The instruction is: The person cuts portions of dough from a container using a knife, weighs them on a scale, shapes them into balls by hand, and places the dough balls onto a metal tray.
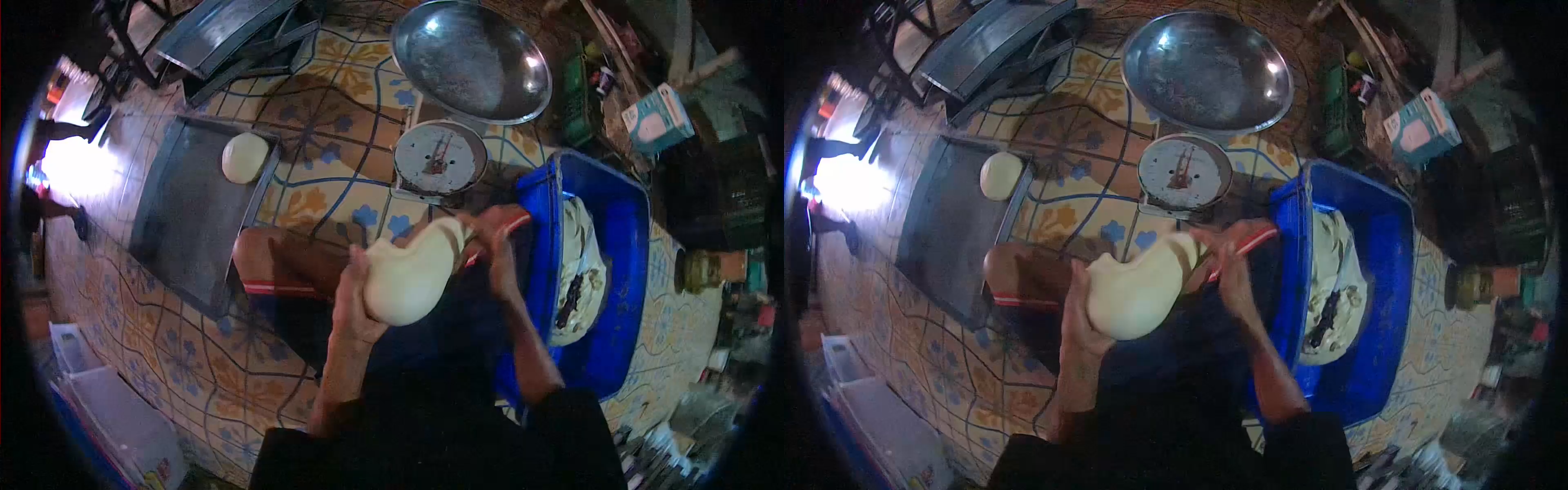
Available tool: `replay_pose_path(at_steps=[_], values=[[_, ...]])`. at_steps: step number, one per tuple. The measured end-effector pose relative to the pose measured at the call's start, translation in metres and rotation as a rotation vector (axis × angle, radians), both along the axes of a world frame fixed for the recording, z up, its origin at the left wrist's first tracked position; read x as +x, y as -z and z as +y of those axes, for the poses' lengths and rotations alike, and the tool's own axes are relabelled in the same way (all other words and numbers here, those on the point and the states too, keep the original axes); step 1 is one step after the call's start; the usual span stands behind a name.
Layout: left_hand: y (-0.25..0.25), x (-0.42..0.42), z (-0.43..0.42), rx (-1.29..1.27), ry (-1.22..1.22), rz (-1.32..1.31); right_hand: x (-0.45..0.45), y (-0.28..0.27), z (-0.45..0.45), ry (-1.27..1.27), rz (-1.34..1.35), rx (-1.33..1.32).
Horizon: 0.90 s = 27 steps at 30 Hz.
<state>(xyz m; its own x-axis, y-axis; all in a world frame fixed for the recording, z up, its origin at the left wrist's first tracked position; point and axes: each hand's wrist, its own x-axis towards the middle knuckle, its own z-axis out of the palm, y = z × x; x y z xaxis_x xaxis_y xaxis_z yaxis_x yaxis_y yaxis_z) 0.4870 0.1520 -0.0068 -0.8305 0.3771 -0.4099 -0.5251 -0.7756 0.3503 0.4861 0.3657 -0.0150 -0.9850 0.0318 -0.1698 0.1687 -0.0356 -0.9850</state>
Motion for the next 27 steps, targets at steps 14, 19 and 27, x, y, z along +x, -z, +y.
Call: replay_pose_path(at_steps=[14,19,27], values=[[0.033,0.005,-0.012,-0.102,-0.065,0.13,0.006,-0.023,-0.05,0.091,-0.025,-0.082],[0.028,-0.018,0.009,-0.748,0.076,0.176,0.022,-0.005,-0.053,0.02,-0.072,0.186],[0.073,0.007,-0.004,-0.324,-0.182,0.155,0.004,-0.04,-0.051,-0.061,-0.106,-0.274]])
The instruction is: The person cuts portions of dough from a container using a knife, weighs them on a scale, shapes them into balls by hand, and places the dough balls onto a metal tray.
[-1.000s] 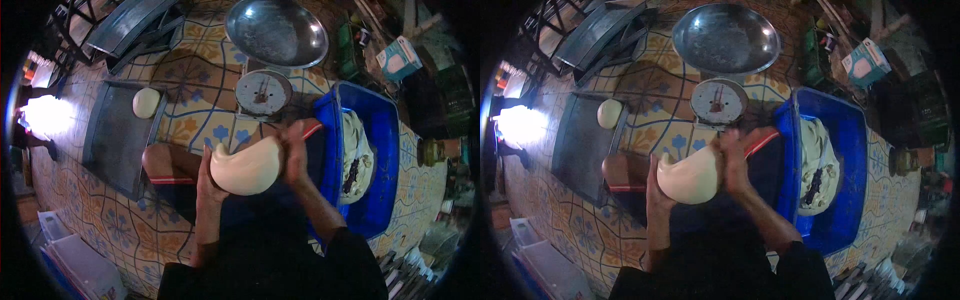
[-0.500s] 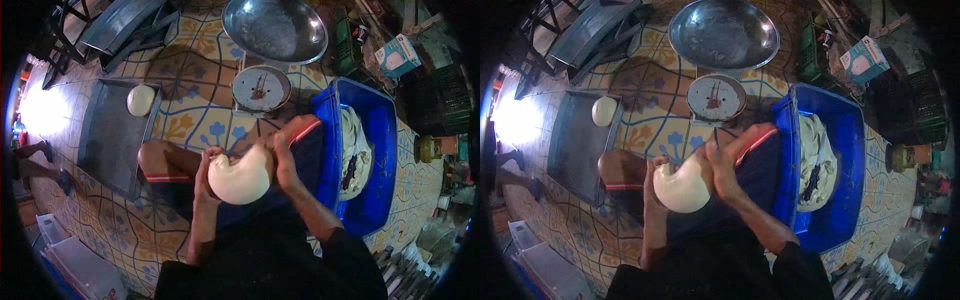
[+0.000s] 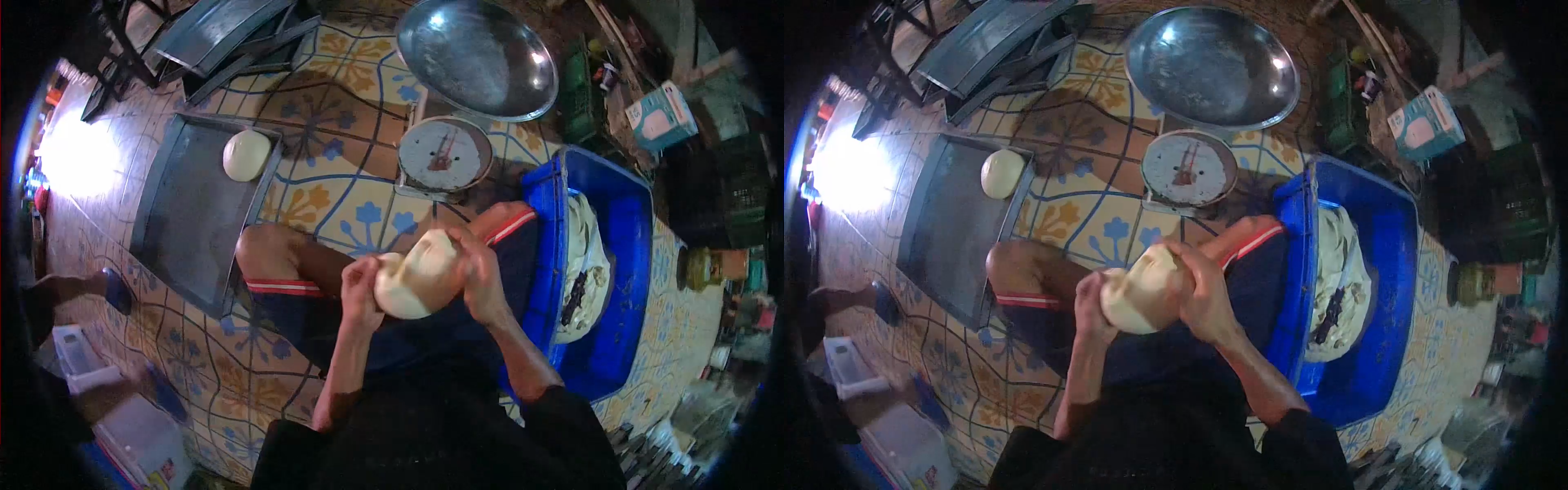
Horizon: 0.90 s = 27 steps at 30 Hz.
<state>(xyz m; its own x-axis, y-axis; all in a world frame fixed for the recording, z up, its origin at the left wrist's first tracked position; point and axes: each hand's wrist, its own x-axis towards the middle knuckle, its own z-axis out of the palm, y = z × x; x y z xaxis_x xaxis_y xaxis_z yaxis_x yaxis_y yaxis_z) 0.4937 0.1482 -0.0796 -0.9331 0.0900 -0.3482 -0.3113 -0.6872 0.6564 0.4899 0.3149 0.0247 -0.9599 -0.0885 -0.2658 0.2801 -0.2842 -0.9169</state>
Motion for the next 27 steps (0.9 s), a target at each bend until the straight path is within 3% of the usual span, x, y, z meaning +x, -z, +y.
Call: replay_pose_path(at_steps=[2,3,4,6,7,9,10,11,12,14,15,18,19,20,22,24,26,27], values=[[-0.016,-0.005,0.01,-0.39,0.212,0.191,0.001,-0.002,-0.003,-0.117,0.705,1.12],[-0.042,-0.002,0.032,-0.449,0.063,0.156,0.003,-0.001,-0.009,-0.056,0.711,1.038],[-0.044,-0.009,0.032,-0.439,0.062,0.162,0.006,-0.001,-0.006,-0.056,0.716,1.047],[-0.049,-0.025,0.024,0.192,-0.026,0.061,0.012,0.0,-0.004,0.243,0.21,0.565],[-0.03,-0.032,0.027,0.104,-0.122,0.26,0.007,-0.005,-0.007,0.31,0.145,0.376],[0.009,-0.016,0.013,0.167,-0.012,0.222,0.002,-0.005,-0.007,0.268,0.073,0.252],[0.005,-0.015,0.007,0.244,0.102,0.161,-0.001,-0.004,-0.007,0.223,-0.017,0.149],[0.003,-0.008,0.013,0.495,0.068,0.097,0.003,-0.002,-0.008,0.185,-0.126,0.05],[0.005,-0.004,0.01,0.495,0.066,0.086,0.007,-0.002,-0.01,0.186,-0.136,0.051],[0.01,-0.008,0.011,0.078,0.145,0.079,0.0,-0.002,-0.009,0.039,0.28,0.442],[0.001,-0.015,0.016,-0.042,0.206,0.22,0.001,0.007,-0.002,-0.145,0.385,0.727],[-0.046,-0.03,0.011,-0.059,0.247,0.294,-0.002,-0.003,-0.011,-0.118,0.598,0.767],[-0.048,-0.036,0.007,0.27,0.142,0.289,0.0,-0.005,-0.012,-0.043,0.372,0.64],[-0.043,-0.04,-0.003,0.262,0.107,0.315,0.002,-0.007,-0.012,-0.073,0.405,0.632],[-0.033,-0.052,-0.027,-0.046,0.603,0.701,-0.006,-0.01,-0.012,-0.242,0.416,0.451],[-0.046,-0.047,-0.038,-0.111,0.704,0.808,-0.01,-0.016,-0.035,-0.25,0.428,0.34],[-0.063,-0.038,-0.046,-0.126,0.585,0.833,-0.021,-0.028,-0.052,-0.247,0.419,0.234],[-0.078,-0.035,-0.046,-0.493,0.482,0.947,-0.032,-0.037,-0.058,-0.37,0.683,0.61]])
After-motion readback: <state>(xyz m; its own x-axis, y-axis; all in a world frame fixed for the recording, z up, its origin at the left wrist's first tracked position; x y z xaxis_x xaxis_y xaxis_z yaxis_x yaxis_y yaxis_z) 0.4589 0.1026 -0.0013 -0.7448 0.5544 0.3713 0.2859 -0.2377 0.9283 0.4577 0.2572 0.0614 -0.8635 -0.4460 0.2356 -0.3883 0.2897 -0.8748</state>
